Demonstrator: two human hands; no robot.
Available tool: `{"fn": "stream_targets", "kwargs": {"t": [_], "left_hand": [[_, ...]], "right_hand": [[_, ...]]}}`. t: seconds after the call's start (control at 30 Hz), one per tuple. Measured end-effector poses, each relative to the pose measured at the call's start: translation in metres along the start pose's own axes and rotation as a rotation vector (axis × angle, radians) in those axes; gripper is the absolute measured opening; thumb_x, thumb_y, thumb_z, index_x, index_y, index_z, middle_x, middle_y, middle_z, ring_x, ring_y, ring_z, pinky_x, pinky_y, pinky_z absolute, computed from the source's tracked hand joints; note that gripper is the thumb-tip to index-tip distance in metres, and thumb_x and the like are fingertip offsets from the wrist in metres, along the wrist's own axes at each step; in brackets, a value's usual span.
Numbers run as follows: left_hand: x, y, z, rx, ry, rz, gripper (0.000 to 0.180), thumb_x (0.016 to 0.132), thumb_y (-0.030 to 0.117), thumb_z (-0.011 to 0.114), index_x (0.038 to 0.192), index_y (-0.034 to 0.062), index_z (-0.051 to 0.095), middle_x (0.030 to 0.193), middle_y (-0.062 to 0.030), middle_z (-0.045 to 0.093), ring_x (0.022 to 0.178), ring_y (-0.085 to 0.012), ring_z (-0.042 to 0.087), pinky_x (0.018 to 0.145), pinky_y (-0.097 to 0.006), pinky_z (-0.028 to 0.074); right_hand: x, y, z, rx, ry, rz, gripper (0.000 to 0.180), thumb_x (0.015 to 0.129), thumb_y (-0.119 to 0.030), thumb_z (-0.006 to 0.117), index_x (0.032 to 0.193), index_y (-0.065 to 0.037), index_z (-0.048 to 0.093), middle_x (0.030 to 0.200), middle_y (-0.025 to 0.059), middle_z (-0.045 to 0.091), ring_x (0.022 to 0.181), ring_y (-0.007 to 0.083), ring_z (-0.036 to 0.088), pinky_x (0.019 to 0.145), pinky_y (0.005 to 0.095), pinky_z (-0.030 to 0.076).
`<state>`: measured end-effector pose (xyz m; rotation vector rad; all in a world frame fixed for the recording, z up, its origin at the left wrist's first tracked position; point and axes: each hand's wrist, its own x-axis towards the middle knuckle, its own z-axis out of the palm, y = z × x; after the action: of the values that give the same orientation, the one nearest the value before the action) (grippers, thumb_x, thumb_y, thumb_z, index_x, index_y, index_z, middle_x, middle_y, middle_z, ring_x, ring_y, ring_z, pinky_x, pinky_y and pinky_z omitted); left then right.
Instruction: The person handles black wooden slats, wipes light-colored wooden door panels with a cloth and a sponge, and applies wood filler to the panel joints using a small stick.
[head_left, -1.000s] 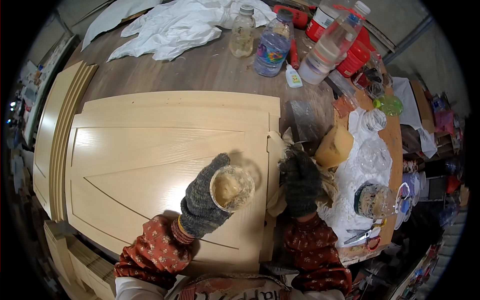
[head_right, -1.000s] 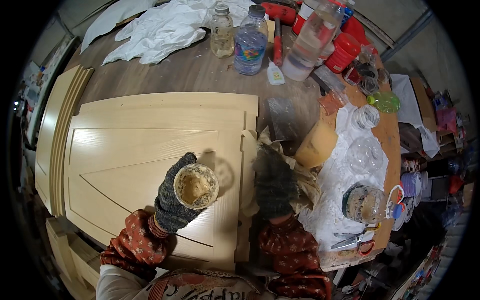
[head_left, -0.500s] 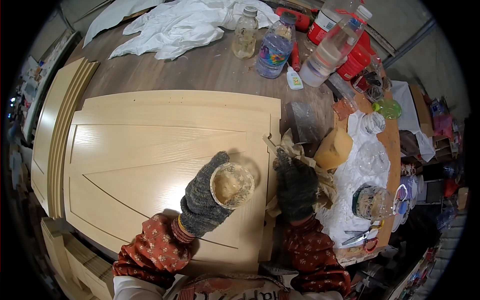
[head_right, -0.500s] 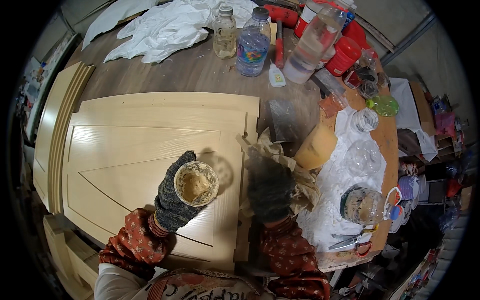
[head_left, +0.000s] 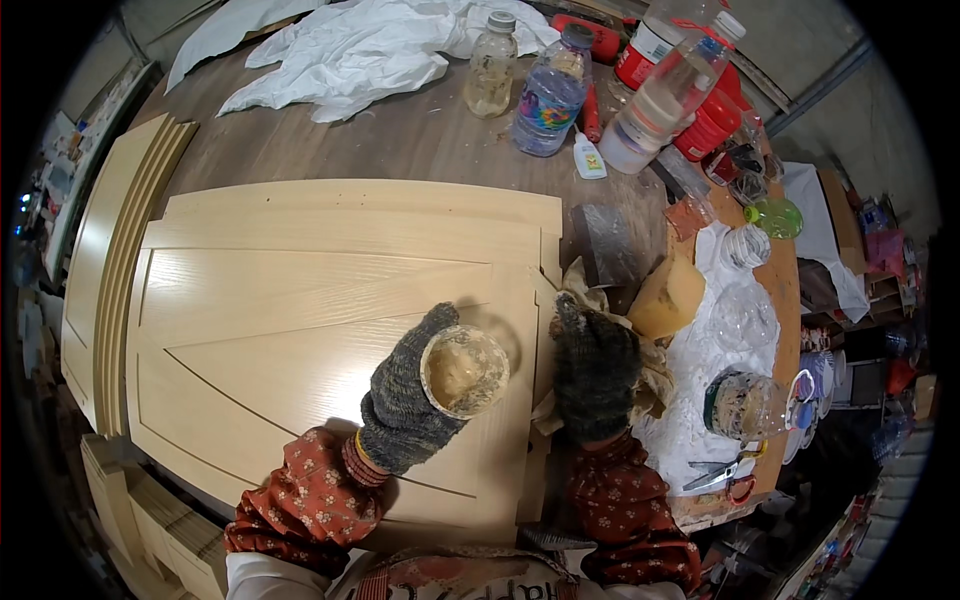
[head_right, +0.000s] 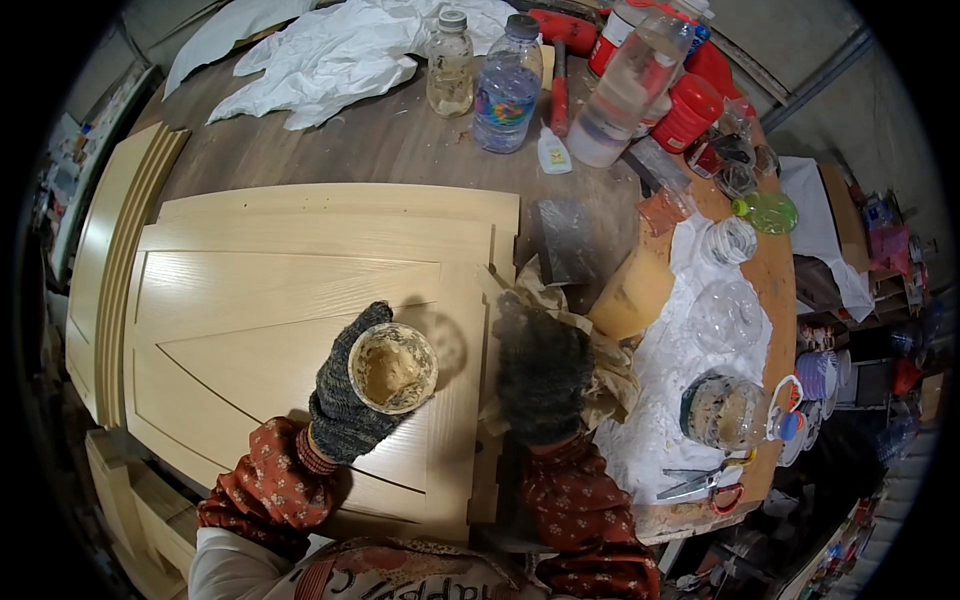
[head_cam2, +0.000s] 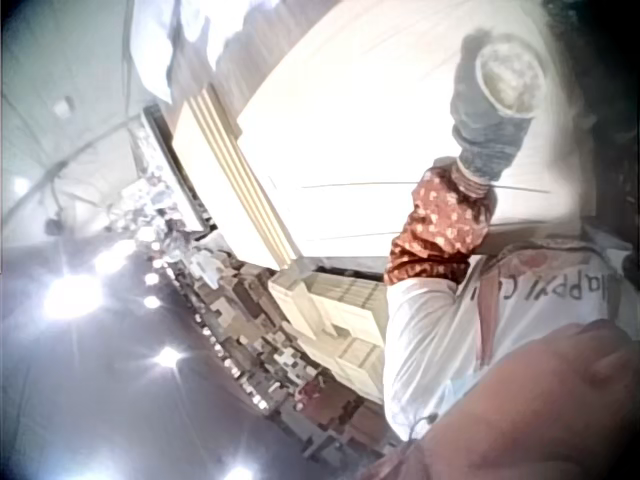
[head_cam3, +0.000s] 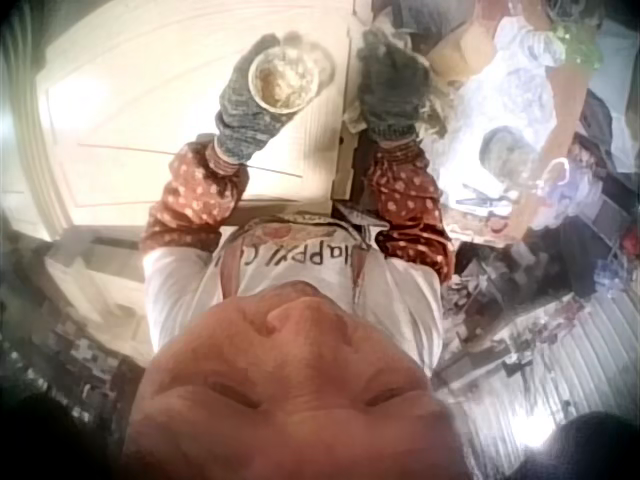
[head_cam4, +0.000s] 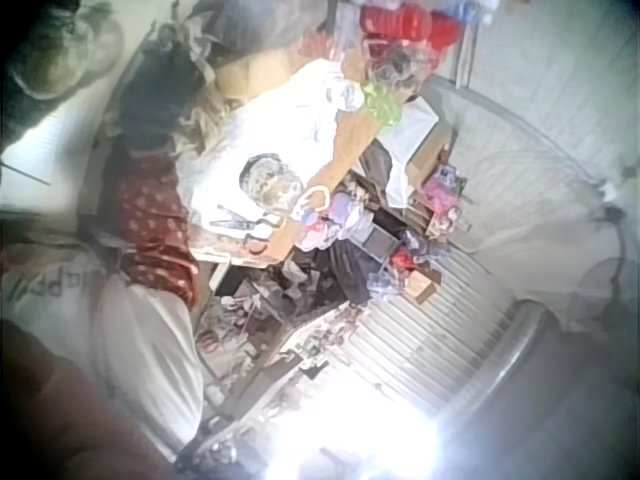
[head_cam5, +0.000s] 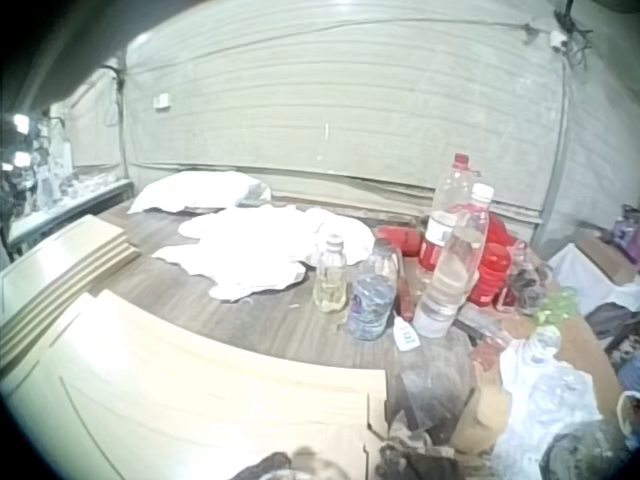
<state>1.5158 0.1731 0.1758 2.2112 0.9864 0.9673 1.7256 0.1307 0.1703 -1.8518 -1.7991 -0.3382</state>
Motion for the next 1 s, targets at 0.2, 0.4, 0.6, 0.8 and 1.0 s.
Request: {"fn": "stream_targets", "kwargs": {"t": [0.2, 0.4, 0.6, 0.8, 1.0], "left_hand": [[0.007, 0.006, -0.004, -0.158, -0.019, -0.042, 0.088, 0.063, 0.023, 0.084, 0.132, -0.0028, 0.036, 0.119, -0.0167, 0.053, 0.100, -0.0252, 0.059, 0.085, -0.033, 0.051], [-0.001, 0.000, -0.001, -0.032, -0.006, -0.041, 0.089, 0.062, 0.021, 0.084, 0.133, -0.0028, 0.035, 0.117, -0.0155, 0.053, 0.100, -0.0239, 0.059, 0.085, -0.033, 0.051], [0.000, 0.000, 0.001, -0.141, -0.028, -0.057, 0.087, 0.065, 0.019, 0.083, 0.133, -0.0029, 0.034, 0.117, -0.0155, 0.053, 0.101, -0.0233, 0.058, 0.086, -0.033, 0.051], [-0.007, -0.011, 0.006, -0.315, -0.059, -0.142, 0.081, 0.068, 0.013, 0.080, 0.133, -0.0033, 0.034, 0.116, -0.0159, 0.054, 0.104, -0.0230, 0.057, 0.087, -0.033, 0.050], [0.009, 0.008, -0.003, -0.200, 0.024, -0.103, 0.075, 0.072, 0.018, 0.077, 0.131, -0.0032, 0.037, 0.120, -0.0174, 0.054, 0.105, -0.0244, 0.058, 0.090, -0.034, 0.048]], "right_hand": [[0.003, -0.001, -0.006, 0.149, -0.039, 0.043, 0.030, 0.081, -0.006, 0.058, 0.110, -0.008, 0.063, 0.091, 0.0122, 0.062, 0.080, 0.0313, 0.059, 0.071, 0.0390, 0.048], [-0.002, 0.006, 0.001, 0.444, 0.082, 0.224, 0.023, 0.083, -0.006, 0.058, 0.106, -0.003, 0.063, 0.094, 0.0138, 0.064, 0.081, 0.0299, 0.060, 0.075, 0.0360, 0.048], [-0.009, 0.014, 0.012, 0.560, -0.102, 0.529, 0.022, 0.084, -0.004, 0.058, 0.105, 0.001, 0.060, 0.087, 0.0088, 0.063, 0.078, 0.0167, 0.060, 0.068, 0.0291, 0.049], [-0.007, 0.011, 0.016, 0.960, 0.011, 0.724, 0.017, 0.085, -0.007, 0.056, 0.100, 0.001, 0.061, 0.091, 0.0059, 0.063, 0.079, 0.0140, 0.060, 0.066, 0.0256, 0.050], [-0.007, 0.015, 0.006, 0.636, 0.047, 0.375, 0.020, 0.087, -0.005, 0.056, 0.105, 0.002, 0.060, 0.077, 0.0048, 0.061, 0.065, 0.0121, 0.058, 0.059, 0.0248, 0.048]]}}
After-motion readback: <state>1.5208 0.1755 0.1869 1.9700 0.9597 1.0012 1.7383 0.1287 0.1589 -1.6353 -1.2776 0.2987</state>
